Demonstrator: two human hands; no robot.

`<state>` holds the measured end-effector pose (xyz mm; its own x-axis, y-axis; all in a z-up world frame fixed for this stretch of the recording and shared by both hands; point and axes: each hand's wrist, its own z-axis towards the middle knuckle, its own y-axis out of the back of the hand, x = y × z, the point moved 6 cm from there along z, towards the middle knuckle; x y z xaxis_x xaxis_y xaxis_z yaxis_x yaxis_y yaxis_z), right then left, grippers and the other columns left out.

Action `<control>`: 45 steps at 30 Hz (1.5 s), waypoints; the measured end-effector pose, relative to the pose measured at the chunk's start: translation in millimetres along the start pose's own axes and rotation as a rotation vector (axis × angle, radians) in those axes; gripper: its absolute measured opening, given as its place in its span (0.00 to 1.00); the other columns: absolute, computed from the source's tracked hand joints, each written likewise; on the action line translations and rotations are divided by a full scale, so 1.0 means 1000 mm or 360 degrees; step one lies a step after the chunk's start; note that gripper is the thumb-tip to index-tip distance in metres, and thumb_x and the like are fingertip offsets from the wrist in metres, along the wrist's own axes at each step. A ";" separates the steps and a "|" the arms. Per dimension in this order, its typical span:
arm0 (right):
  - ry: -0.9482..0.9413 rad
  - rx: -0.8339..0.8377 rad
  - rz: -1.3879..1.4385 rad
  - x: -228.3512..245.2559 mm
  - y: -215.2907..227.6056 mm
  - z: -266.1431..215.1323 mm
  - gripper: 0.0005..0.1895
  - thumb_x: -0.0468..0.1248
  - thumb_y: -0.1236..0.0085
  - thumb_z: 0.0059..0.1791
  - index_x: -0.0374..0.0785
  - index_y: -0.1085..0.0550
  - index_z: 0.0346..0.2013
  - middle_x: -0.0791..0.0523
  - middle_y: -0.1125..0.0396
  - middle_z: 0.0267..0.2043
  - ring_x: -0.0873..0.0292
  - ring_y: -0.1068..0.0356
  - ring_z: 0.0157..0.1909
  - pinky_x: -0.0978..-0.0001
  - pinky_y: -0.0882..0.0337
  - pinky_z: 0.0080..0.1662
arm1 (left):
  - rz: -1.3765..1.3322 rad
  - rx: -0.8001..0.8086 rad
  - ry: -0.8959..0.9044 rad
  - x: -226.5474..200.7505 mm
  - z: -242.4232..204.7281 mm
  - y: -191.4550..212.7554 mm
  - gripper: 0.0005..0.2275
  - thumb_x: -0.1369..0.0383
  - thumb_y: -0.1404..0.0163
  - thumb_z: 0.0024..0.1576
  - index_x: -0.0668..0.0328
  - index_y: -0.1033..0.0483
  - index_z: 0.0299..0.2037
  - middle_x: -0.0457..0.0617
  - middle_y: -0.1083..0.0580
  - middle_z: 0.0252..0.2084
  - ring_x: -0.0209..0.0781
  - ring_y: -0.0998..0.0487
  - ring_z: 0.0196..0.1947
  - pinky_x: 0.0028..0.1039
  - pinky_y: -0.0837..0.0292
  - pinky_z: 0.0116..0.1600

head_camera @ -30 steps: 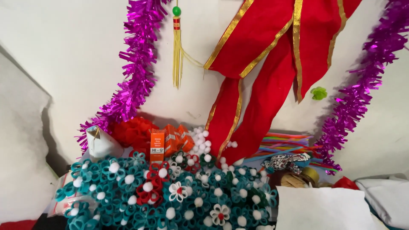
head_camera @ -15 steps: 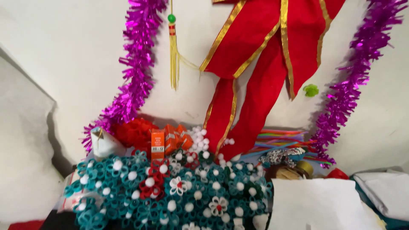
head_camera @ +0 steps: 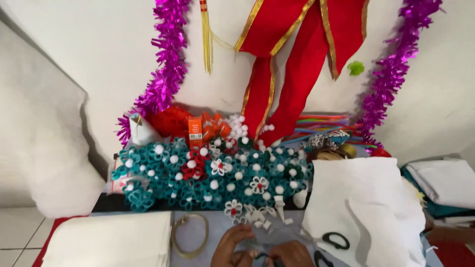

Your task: The person is gluing small white floral-shaped pieces onto a larger teal and white decorative handicraft.

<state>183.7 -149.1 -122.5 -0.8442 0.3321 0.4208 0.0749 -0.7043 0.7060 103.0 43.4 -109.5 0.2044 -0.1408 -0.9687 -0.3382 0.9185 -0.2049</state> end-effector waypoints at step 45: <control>-0.1151 -0.0649 0.1396 0.092 0.039 0.038 0.04 0.25 0.48 0.48 0.29 0.25 0.35 0.50 0.31 0.30 0.58 0.34 0.34 0.68 0.33 0.41 | -0.0833 0.0142 0.0494 -0.071 -0.019 -0.006 0.11 0.67 0.52 0.64 0.72 0.23 0.44 0.54 0.27 0.33 0.41 0.27 0.35 0.29 0.30 0.44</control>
<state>129.3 -122.4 -34.2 -0.0883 -0.1755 0.9805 0.1905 -0.9692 -0.1563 72.7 40.9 -41.8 0.0410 -0.6702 -0.7410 -0.1843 0.7239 -0.6649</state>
